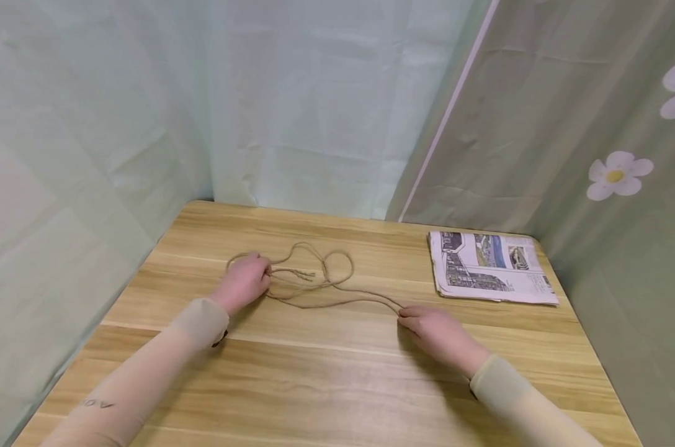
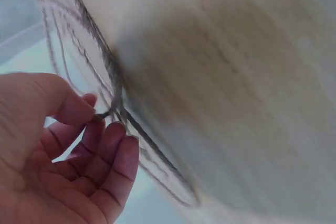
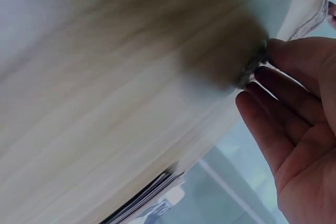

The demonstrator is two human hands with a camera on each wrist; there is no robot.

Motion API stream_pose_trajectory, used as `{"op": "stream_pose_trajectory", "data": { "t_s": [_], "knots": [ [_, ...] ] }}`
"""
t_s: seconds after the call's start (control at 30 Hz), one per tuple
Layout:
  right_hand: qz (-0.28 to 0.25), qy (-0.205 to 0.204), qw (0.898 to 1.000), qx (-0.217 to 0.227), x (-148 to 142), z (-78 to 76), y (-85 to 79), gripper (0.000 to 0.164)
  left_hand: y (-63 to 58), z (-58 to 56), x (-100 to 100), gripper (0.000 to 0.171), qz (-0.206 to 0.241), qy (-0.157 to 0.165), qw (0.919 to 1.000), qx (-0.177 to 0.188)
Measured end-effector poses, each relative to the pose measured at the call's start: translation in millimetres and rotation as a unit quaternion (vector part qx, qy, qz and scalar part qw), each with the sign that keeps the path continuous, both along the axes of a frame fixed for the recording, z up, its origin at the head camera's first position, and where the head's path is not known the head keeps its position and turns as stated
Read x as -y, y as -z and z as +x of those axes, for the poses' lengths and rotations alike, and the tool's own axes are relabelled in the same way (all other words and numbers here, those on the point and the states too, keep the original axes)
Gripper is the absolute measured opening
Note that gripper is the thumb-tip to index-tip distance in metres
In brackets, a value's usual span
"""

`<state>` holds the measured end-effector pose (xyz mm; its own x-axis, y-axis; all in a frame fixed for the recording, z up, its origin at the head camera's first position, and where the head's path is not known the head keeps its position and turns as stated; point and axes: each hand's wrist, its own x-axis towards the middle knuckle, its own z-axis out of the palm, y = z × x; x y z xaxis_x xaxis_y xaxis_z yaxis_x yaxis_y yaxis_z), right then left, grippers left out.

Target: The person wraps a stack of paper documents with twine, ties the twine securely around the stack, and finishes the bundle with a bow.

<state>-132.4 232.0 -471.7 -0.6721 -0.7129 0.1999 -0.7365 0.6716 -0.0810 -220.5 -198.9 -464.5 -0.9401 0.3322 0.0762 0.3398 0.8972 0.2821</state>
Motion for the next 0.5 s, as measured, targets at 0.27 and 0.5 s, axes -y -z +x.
{"op": "stream_pose_trajectory", "data": {
  "t_s": [0.27,0.5],
  "knots": [
    [-0.012,0.064,0.998,0.001,-18,4.6,3.4,0.023,-8.0,-5.3,34,0.013,0.074,-0.077,0.9909,0.082],
    [-0.001,0.099,0.995,0.002,-35,9.7,6.3,0.025,-8.7,-7.5,68,0.036,0.073,-0.103,0.9880,0.089]
  ]
}}
